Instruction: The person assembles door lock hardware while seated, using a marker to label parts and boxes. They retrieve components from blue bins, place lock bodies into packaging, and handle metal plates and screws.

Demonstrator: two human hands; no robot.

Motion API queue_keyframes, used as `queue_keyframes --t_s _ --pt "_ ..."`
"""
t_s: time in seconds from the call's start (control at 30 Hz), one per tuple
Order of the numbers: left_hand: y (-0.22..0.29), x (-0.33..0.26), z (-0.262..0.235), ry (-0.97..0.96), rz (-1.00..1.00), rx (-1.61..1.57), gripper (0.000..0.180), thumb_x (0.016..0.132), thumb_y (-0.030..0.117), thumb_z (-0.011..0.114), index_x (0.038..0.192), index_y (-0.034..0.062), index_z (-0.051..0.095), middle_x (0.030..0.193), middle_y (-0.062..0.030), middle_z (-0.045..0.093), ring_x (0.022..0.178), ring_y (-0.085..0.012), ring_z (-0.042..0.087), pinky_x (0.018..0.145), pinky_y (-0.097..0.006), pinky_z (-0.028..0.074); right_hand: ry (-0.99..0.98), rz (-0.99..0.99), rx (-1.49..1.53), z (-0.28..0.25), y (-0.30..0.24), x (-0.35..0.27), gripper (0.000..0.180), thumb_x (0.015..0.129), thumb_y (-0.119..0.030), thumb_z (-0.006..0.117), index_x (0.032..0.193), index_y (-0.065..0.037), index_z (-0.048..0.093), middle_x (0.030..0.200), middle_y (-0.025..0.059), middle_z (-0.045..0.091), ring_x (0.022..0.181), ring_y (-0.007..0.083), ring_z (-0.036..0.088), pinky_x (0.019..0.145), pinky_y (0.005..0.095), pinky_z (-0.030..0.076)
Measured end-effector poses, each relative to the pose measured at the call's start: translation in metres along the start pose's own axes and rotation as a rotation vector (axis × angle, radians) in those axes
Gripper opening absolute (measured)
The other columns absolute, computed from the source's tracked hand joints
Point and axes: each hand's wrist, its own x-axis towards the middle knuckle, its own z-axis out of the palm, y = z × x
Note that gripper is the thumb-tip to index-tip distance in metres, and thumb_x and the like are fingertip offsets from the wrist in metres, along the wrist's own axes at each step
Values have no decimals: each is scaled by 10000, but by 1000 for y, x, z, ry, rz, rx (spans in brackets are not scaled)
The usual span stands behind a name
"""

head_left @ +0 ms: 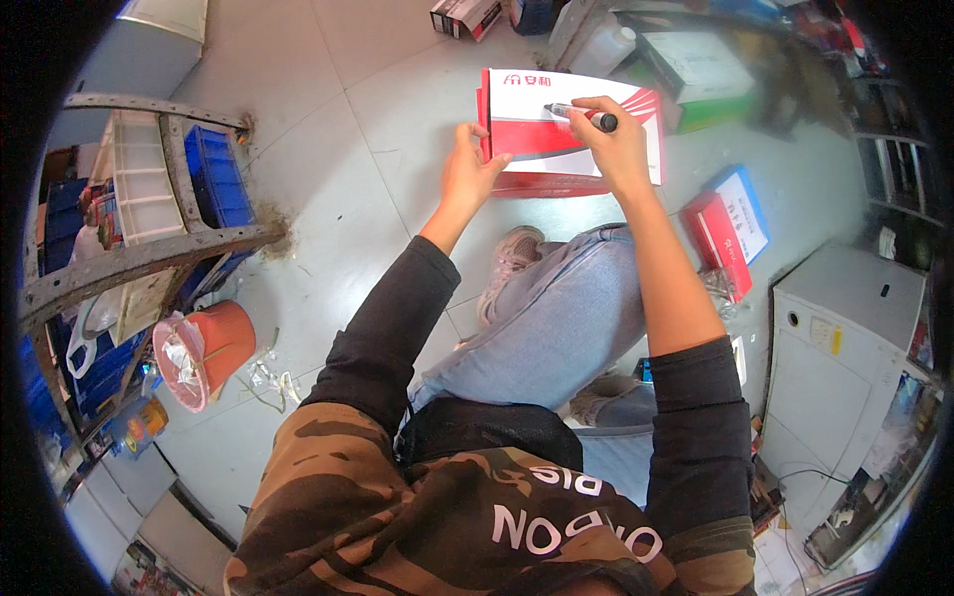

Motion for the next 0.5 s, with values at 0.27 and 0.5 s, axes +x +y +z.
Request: queue_keyframes --t_s 0.27,0.5 --pt "-2 0 -1 2 4 -2 453 731 202 708 1046 54 419 630 -24 511 566 -128 529 529 -276 440 157 19 168 -14 1 -6 184 757 -181 643 876 -41 641 612 31 573 560 88 503 533 231 398" --pt "33 -13 -10 49 23 8 444 740 166 687 1071 44 417 687 -47 564 628 -140 571 575 -289 458 296 109 303 -66 -39 -89 203 788 -143 619 941 -10 612 688 47 617 589 93 549 557 218 422"
